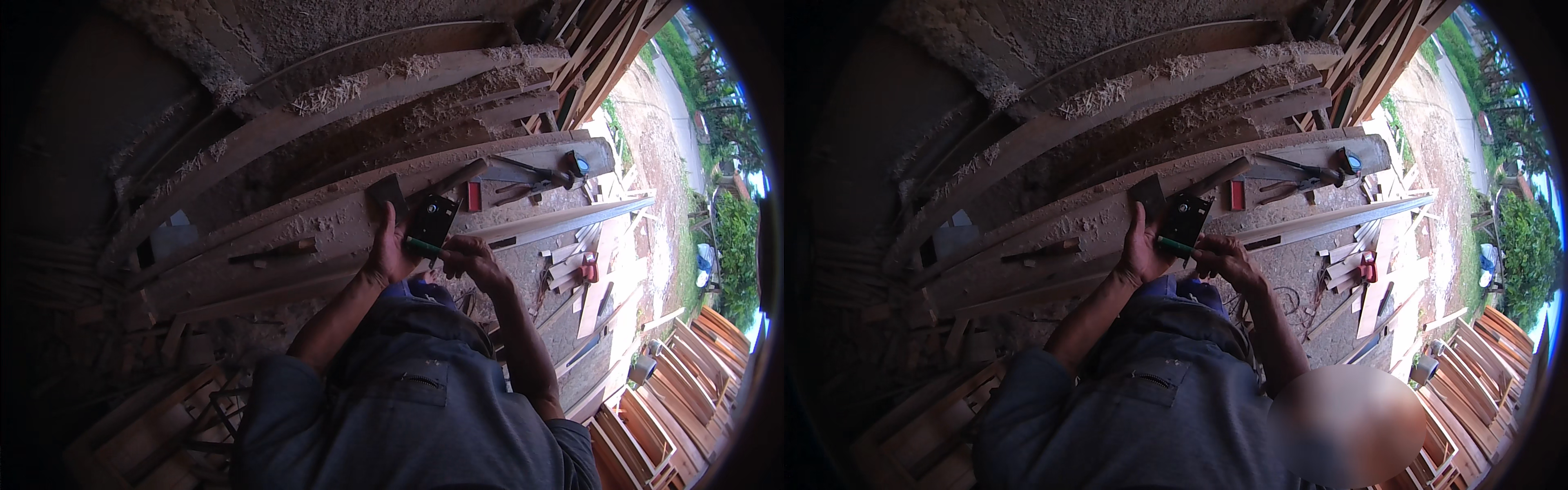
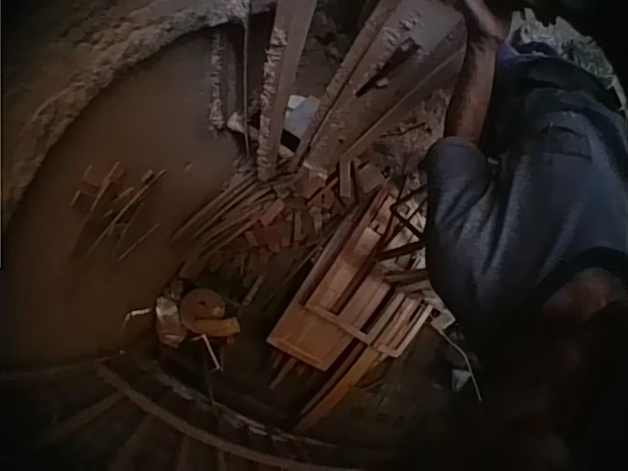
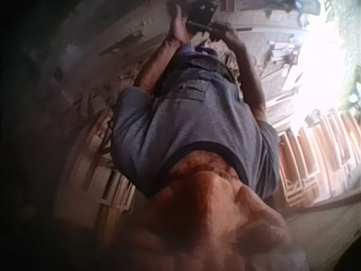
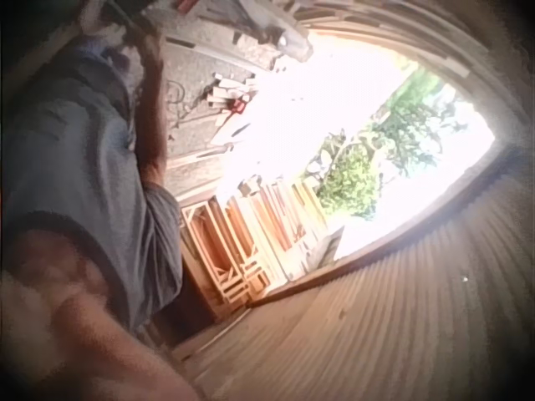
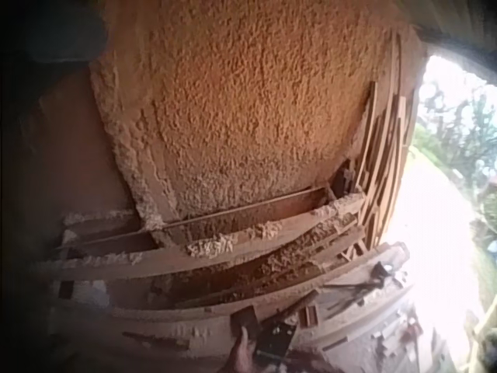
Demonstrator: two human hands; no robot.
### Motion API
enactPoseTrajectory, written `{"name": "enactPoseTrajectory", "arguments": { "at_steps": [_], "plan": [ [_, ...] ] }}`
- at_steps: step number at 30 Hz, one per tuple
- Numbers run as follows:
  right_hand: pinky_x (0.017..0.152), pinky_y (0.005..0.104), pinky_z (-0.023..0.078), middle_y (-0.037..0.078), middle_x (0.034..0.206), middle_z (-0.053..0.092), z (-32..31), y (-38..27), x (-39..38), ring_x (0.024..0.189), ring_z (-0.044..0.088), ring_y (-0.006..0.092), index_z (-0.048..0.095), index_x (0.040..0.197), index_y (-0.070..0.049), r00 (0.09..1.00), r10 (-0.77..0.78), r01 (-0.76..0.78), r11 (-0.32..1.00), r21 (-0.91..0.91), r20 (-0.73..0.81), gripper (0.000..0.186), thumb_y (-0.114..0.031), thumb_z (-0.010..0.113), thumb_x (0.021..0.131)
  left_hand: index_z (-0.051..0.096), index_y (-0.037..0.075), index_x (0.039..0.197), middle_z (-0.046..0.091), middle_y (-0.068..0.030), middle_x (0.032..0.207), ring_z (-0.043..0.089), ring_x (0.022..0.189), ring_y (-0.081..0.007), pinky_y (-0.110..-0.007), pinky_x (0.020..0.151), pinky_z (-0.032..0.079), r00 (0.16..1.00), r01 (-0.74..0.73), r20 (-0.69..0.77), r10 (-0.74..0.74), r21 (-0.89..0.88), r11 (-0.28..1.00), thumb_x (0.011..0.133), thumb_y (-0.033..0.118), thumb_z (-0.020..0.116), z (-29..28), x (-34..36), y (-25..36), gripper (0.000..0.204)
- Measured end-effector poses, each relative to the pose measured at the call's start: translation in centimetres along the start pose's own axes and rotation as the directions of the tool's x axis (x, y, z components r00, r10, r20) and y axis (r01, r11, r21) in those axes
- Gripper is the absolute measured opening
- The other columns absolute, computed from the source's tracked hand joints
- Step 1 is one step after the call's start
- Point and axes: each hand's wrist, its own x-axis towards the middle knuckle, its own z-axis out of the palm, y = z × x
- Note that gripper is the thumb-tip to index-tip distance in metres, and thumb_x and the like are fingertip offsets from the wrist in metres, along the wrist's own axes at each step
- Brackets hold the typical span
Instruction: The person uses a small axe to chip and shape a curved wooden plank on a workbench. They repeatedly strike the wood, pause to inspect the surface, and later use a square and pencil to mark measurements on the plank.
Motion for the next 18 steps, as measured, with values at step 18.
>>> {"name": "enactPoseTrajectory", "arguments": {
  "at_steps": [18],
  "plan": [
    [0.065, 0.0286, 0.052, 0.004, 0.083, 0.071, 1.4, 0.7, -2.0, 0.072, 0.067, 0.0126, 0.068, 0.101, -0.003, 0.994, 0.012, -0.011, 1.000, -0.003, 0.106, 0.028, -0.031, 0.068, 0.098, 0.050, 0.007, 0.142, 0.066, -0.0138, 0.124, 0.069, 0.107, -0.0276, -0.043, 0.097, 0.057, 0.976, -0.037, -0.182, 0.116, 0.388, 0.921, 0.105, 0.052, 0.046, -3.2, 0.2, 0.0, 0.059]
  ]
}}
